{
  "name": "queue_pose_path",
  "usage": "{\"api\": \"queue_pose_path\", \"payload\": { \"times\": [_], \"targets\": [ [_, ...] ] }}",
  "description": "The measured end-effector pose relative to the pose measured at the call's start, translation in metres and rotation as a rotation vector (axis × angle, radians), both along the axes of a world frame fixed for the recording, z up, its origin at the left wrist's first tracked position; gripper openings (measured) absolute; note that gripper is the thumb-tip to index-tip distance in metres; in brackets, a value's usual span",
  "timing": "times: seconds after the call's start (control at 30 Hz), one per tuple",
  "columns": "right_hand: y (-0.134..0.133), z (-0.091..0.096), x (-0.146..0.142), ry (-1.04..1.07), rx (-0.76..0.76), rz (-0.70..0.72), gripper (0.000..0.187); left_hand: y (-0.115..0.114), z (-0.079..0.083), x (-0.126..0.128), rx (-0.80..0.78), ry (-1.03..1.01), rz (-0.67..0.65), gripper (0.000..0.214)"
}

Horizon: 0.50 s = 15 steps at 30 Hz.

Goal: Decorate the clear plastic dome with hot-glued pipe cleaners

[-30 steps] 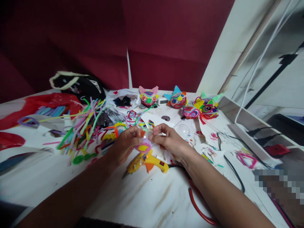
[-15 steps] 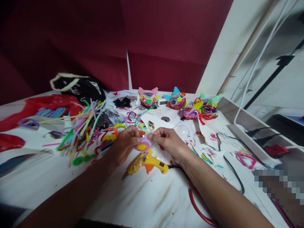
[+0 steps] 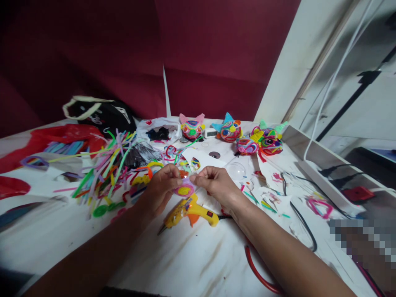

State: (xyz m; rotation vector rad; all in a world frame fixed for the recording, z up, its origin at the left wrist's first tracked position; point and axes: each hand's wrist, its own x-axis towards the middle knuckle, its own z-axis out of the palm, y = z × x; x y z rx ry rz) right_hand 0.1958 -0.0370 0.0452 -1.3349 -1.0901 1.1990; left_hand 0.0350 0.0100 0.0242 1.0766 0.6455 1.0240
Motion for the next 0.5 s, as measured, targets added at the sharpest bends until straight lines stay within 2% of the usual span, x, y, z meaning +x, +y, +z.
{"api": "queue_pose_path", "payload": {
  "times": [0.5],
  "targets": [
    [-0.0004,-0.0009,-0.0069,0.085,0.001,-0.046,0.04,-0.0005,-0.0006,0.0022,-0.011,-0.028,0.039,0.023]
  ]
}}
